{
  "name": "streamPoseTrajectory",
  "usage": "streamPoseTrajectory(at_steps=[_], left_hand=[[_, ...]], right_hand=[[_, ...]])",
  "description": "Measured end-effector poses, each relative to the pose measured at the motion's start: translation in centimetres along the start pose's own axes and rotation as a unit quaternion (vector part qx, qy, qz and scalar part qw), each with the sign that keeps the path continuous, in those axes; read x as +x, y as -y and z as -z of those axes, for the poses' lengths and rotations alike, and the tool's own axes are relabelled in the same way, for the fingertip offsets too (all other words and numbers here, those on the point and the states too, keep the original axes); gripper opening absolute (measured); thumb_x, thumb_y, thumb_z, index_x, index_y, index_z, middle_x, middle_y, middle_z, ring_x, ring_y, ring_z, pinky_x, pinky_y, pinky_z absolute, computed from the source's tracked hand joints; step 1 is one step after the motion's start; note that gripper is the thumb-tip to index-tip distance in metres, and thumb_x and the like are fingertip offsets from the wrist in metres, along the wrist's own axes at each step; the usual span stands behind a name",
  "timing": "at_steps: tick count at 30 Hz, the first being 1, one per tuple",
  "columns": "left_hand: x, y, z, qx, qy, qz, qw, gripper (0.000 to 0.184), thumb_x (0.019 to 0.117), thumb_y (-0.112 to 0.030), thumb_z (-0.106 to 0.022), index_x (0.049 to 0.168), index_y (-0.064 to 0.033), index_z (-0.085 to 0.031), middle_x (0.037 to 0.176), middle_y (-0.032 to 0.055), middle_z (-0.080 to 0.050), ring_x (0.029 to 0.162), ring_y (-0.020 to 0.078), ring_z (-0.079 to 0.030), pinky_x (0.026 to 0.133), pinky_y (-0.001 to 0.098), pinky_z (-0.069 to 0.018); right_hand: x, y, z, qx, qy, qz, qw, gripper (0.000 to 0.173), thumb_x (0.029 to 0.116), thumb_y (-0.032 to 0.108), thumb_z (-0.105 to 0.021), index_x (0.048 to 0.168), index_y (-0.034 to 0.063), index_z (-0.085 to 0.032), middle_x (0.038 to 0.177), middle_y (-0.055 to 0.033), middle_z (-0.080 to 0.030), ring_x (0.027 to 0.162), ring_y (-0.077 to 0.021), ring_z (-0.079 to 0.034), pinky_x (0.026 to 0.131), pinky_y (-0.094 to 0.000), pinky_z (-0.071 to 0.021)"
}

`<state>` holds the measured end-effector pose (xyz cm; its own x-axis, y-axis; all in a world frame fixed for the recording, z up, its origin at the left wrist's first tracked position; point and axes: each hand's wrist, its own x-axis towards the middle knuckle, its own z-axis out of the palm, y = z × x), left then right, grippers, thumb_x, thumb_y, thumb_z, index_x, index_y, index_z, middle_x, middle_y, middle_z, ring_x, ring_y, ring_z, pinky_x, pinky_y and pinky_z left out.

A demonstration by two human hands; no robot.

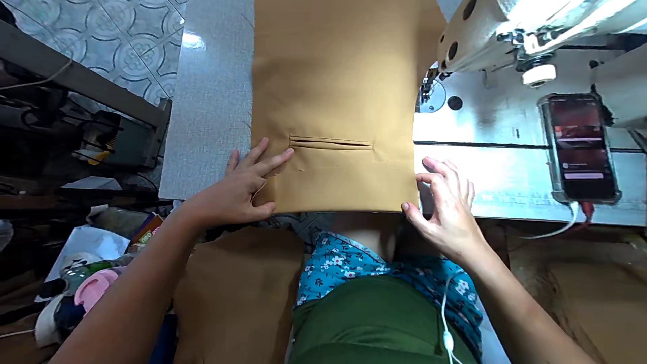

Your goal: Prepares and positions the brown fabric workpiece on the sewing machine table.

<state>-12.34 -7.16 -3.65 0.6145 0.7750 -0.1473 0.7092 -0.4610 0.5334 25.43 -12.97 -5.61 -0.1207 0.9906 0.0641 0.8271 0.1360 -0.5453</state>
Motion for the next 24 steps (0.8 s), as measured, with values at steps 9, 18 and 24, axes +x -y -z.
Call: streamPoseTrajectory(at_steps=[9,18,24], left_hand=[[0.0,-0.2,0.0,0.012,-0.013,-0.019,1.000,0.028,0.0808,-0.031,-0.072,0.092,-0.0056,-0.074,0.162,0.0029,-0.042,0.156,0.0417,-0.019,0.107,0.0837,-0.0117],[6.5,-6.8,0.8,0.139,-0.234,-0.071,0.960,0.033,0.1047,-0.030,-0.052,0.115,-0.0097,-0.075,0.139,0.0136,-0.064,0.138,0.0426,-0.051,0.109,0.0723,-0.0311],[11.4,-6.1,-4.9,0.069,-0.130,-0.175,0.973,0.033,0.1041,-0.025,-0.052,0.125,-0.0115,-0.073,0.143,0.0044,-0.063,0.139,0.0340,-0.054,0.105,0.0792,-0.0302]], right_hand=[[-0.4,0.0,-0.4,0.011,-0.027,-0.001,1.000,0.074,0.0847,0.035,-0.064,0.150,0.0044,-0.046,0.156,-0.0215,-0.043,0.149,-0.0477,-0.031,0.108,-0.0813,-0.0188],[-0.1,0.4,-0.1,-0.019,0.012,0.013,1.000,0.043,0.0897,0.031,-0.060,0.129,0.0153,-0.070,0.153,-0.0200,-0.048,0.148,-0.0512,-0.031,0.107,-0.0822,-0.0185],[-0.7,1.8,0.2,-0.064,-0.047,-0.072,0.994,0.027,0.0889,0.027,-0.071,0.096,0.0019,-0.067,0.112,-0.0224,-0.059,0.107,-0.0474,-0.056,0.080,-0.0636,-0.0424]])
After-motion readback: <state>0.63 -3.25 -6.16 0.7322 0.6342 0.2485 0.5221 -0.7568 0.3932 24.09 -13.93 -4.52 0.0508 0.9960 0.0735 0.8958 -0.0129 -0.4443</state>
